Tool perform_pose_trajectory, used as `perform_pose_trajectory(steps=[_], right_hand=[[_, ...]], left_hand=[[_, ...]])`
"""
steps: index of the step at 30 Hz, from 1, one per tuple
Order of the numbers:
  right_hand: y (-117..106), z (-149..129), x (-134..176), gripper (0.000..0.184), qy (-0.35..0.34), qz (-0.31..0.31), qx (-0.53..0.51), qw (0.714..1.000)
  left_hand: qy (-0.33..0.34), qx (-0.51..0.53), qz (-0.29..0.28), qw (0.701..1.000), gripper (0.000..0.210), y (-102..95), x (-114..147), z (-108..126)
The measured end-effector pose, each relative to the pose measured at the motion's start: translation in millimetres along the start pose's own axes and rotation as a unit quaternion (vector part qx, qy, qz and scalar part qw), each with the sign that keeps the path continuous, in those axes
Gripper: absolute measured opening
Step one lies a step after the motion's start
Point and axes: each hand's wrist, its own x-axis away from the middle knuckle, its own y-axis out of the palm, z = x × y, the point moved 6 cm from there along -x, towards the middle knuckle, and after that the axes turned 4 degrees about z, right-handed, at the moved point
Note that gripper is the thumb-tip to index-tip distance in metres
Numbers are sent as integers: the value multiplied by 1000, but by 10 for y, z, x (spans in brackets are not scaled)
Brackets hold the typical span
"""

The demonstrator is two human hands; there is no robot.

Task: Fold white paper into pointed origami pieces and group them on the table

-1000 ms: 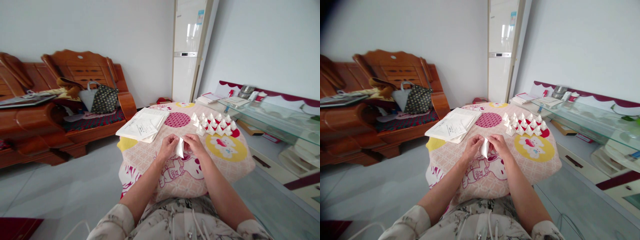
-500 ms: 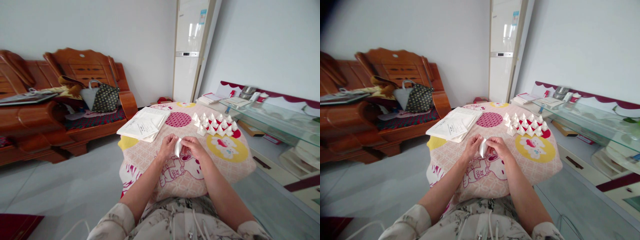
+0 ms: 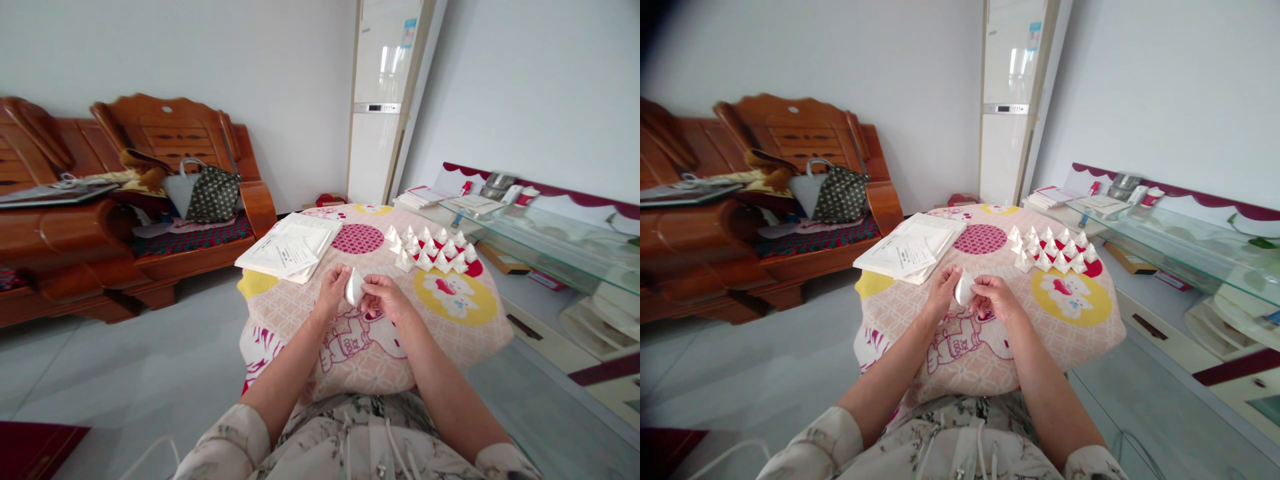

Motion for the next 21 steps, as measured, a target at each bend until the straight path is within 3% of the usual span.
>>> perform_pose_trajectory(steps=[5,11,21], right_hand=[[81,82,-24,36,29,-48,-62,997],[150,141,-36,29,37,-78,-81,993],[135,114,-56,25,3,-71,-103,992]], left_hand=[[-17,4,7,1000,55,15,29,9],[-51,23,-3,998,57,49,48,-33],[-70,67,-20,995,56,78,32,-72]])
